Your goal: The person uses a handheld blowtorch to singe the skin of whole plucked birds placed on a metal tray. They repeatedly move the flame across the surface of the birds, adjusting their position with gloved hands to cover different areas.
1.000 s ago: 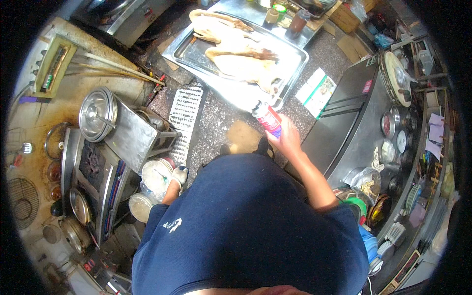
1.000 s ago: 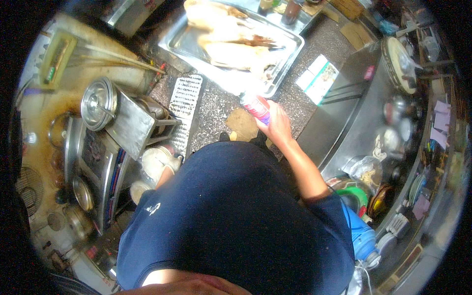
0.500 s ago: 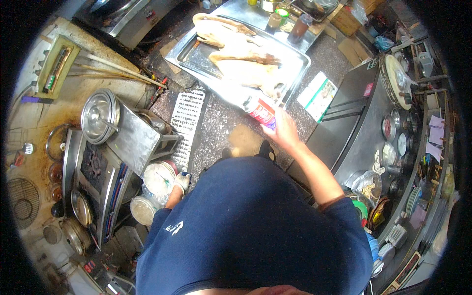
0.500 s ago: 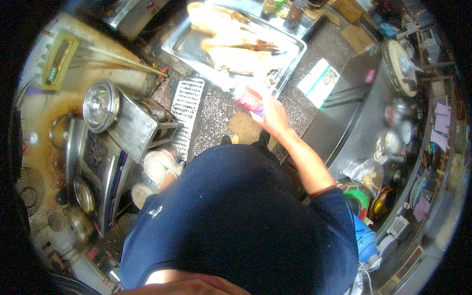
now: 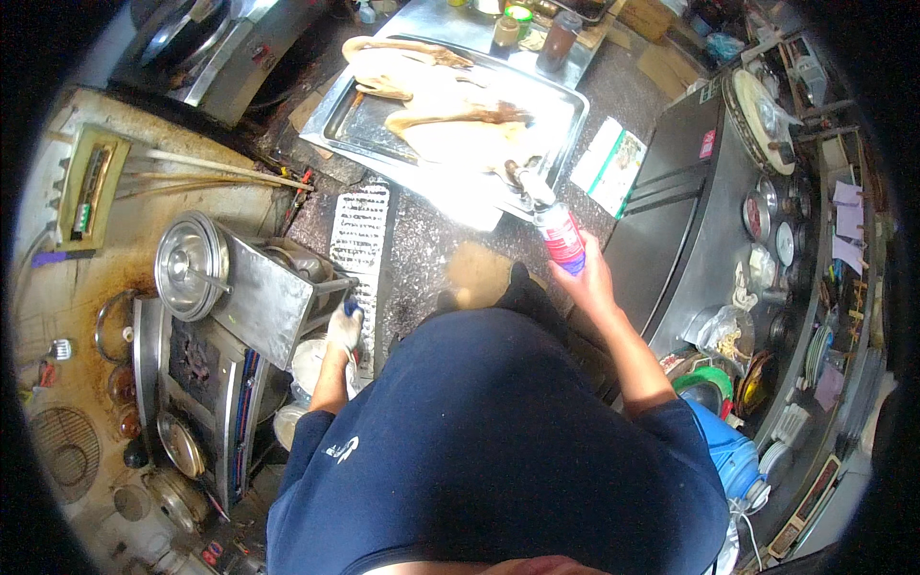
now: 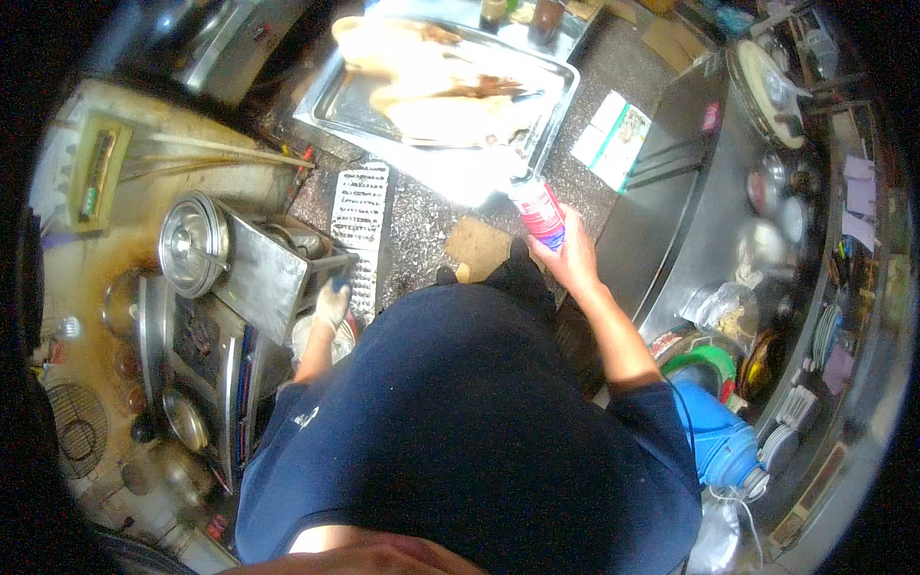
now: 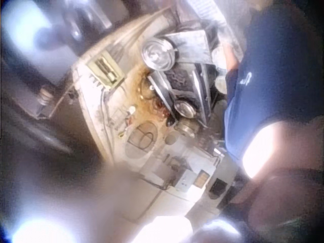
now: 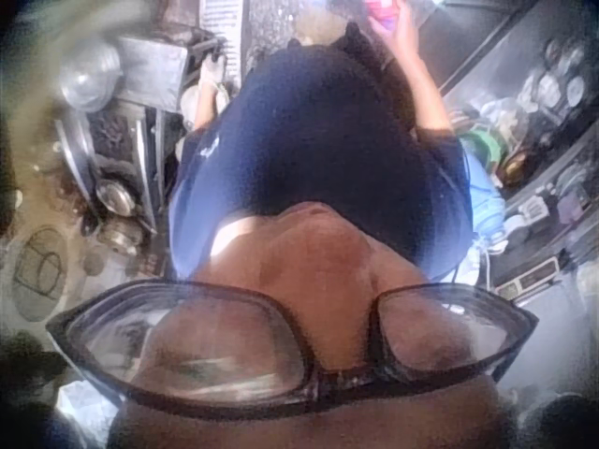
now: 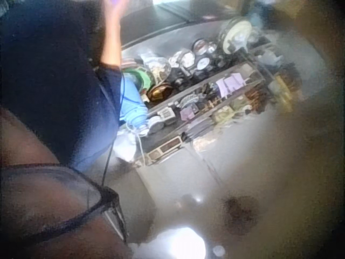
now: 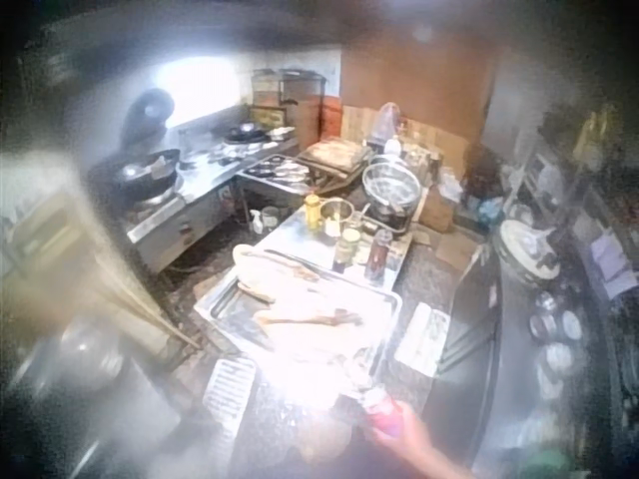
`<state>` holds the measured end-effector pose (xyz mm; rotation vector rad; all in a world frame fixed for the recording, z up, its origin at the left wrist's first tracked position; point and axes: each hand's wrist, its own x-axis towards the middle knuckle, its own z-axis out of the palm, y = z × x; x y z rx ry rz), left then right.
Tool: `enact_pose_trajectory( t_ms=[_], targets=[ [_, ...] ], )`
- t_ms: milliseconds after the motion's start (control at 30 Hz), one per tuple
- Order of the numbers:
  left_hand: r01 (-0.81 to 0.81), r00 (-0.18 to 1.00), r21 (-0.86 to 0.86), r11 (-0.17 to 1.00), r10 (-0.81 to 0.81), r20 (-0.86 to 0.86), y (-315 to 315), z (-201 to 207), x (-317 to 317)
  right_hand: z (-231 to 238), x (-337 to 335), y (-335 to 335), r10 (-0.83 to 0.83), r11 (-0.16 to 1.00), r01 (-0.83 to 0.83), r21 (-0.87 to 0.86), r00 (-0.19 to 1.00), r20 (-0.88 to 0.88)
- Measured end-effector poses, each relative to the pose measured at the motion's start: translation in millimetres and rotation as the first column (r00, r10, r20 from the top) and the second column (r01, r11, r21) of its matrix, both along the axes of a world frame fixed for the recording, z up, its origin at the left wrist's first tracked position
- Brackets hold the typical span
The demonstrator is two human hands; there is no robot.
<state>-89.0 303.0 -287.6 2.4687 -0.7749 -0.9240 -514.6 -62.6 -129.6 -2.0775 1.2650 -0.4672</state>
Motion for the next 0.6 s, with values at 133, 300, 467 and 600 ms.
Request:
enact_pose_trajectory(
  t_ms=[133,300,467,600],
  targets=[
    [-0.04,0.999,-0.196,0.98,0.043,0.008,-119,71,17,-14,-21,-8,-0.11,0.981,0.081,0.179,0.981,0.158],
    [0.414,0.874,-0.438,0.798,-0.213,0.438,-295,151,-3,-31,-35,-47,-0.197,0.937,0.134,0.323,0.965,0.172],
    [0.598,0.676,-0.095,0.796,-0.437,0.594,-444,194,-32,-33,-45,-78,-0.232,0.901,0.085,0.425,0.923,0.306],
    [0.678,0.544,0.15,0.72,-0.628,0.556,-506,187,-40,-34,-51,-94,-0.225,0.888,0.034,0.459,0.903,0.367]
  ],
)
